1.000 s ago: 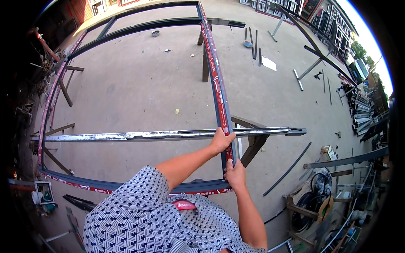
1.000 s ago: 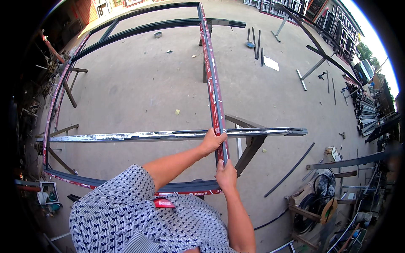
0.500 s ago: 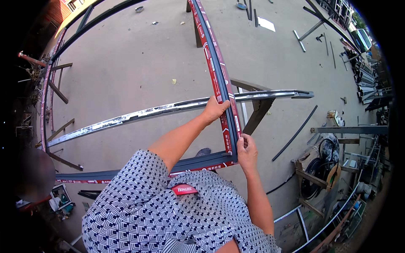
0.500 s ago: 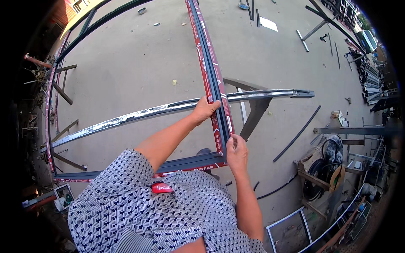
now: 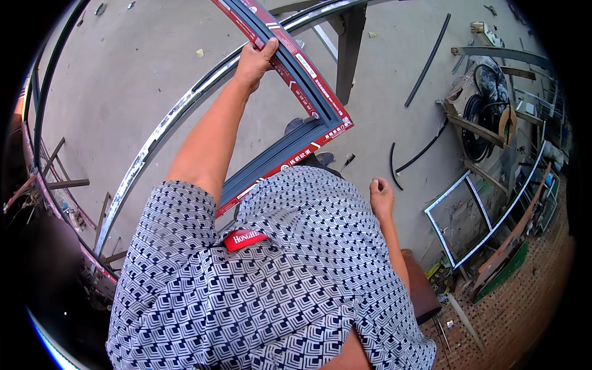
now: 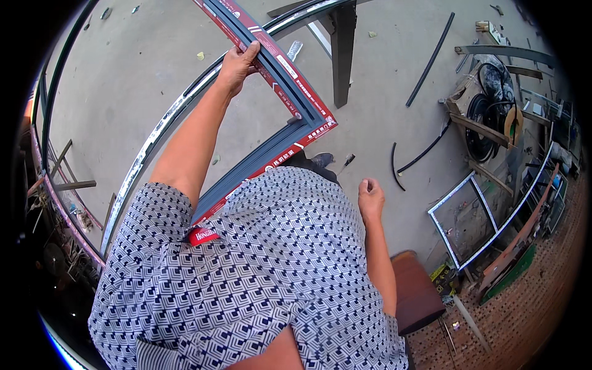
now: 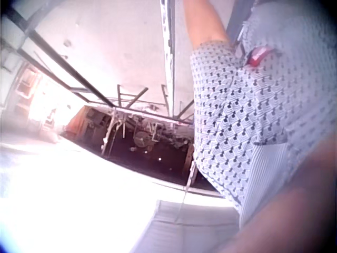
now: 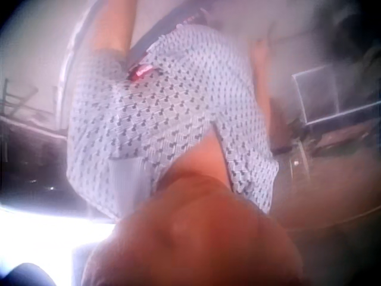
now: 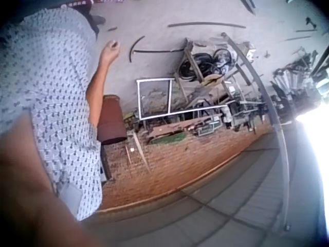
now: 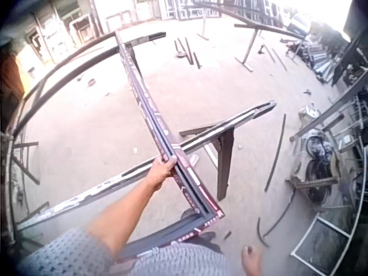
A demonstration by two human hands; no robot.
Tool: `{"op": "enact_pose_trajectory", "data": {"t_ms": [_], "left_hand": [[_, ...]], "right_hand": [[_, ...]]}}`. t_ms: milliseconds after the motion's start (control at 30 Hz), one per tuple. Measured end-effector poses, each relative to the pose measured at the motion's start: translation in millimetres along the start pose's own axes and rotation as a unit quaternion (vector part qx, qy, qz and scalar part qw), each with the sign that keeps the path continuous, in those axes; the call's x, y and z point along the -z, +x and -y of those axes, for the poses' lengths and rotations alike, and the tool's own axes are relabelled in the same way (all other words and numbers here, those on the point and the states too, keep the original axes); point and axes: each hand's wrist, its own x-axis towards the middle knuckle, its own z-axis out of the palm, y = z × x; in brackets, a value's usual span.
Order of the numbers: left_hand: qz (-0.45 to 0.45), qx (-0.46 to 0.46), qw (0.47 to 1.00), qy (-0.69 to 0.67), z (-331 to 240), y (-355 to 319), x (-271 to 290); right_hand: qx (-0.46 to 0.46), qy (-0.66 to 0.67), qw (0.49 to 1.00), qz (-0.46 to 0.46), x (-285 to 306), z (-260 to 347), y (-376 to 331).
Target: The person assembles a window frame by hand, fitting grey metal profiles together on a workbench. They align the corners of the frame pieces and insert a long metal bar into the structure. The person handles the frame components directly without using tools.
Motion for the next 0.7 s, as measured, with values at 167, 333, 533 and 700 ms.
{"op": "enact_pose_trajectory", "data": {"t_ms": [167,333,533,700], "left_hand": [[0.018,0.002,1.000,-0.005,2,3,1],[0.022,0.007,1.000,0.002,6,11,5],[0.034,0.010,0.999,0.006,0,7,4],[0.052,-0.005,0.999,0.001,-2,2,6]], "right_hand": [[-0.023,0.002,0.999,0.035,-12,-18,-1],[-0.006,0.006,0.999,0.043,-5,5,12],[0.013,0.007,0.999,0.038,4,38,30],[0.053,0.005,0.997,0.056,4,88,34]]}}
